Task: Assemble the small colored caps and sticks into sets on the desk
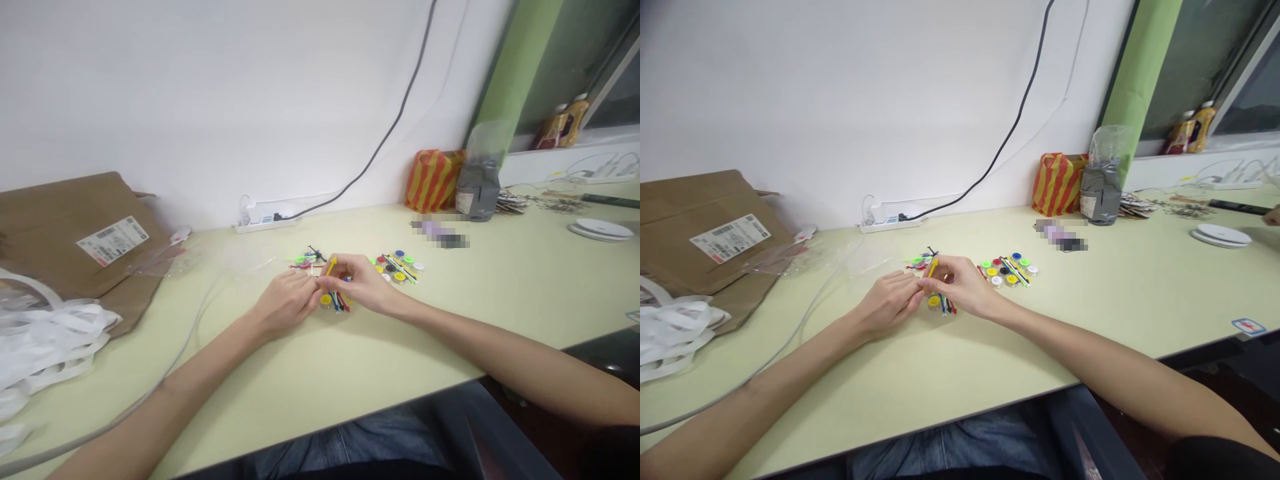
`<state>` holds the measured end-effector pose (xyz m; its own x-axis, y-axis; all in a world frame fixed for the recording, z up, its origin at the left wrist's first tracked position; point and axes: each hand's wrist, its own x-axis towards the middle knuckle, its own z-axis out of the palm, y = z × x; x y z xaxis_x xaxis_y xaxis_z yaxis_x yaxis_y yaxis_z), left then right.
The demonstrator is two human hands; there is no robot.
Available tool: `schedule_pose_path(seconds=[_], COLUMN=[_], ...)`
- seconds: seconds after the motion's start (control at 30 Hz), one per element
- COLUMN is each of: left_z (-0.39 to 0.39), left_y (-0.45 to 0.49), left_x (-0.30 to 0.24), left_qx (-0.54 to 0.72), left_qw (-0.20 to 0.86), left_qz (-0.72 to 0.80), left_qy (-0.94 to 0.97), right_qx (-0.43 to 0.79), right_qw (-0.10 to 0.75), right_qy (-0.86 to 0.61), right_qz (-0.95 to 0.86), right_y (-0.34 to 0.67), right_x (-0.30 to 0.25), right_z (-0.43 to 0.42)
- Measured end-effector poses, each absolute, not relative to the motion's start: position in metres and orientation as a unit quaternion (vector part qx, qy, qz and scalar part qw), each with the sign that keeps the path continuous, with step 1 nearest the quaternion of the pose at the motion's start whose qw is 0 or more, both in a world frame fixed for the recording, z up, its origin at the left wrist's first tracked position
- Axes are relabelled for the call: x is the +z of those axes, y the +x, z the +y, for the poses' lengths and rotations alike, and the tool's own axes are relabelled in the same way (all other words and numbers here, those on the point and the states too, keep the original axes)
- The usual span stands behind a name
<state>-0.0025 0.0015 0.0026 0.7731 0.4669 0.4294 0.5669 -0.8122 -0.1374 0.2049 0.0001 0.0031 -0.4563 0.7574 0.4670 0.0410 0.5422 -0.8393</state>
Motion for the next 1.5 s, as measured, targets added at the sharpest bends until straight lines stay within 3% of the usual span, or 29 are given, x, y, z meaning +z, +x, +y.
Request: schedule_pose_path(seconds=[0.3, 0.57, 0.83, 1.03, 1.5], left_z=[0.000, 0.005, 0.005, 0.016, 0.011], left_y=[-0.005, -0.035, -0.040, -0.049, -0.031], left_x=[0.016, 0.034, 0.024, 0.024, 0.019], left_qx=[-0.110, 0.044, 0.035, 0.007, 0.067], left_qw=[0.124, 0.180, 0.087, 0.070, 0.077], left_qz=[-0.347, -0.457, -0.464, -0.458, -0.413], left_qy=[-0.923, -0.870, -0.881, -0.886, -0.905], right_qx=[0.344, 0.148, 0.083, 0.059, 0.053], right_qw=[0.435, 0.403, 0.402, 0.395, 0.383], right_qy=[-0.274, -0.306, -0.299, -0.280, -0.276], right_qz=[-0.786, -0.850, -0.862, -0.873, -0.880], right_y=[0.211, 0.220, 0.222, 0.223, 0.224], right_x=[0.003, -0.001, -0.004, -0.005, -0.006], right_z=[0.008, 0.017, 0.024, 0.025, 0.028])
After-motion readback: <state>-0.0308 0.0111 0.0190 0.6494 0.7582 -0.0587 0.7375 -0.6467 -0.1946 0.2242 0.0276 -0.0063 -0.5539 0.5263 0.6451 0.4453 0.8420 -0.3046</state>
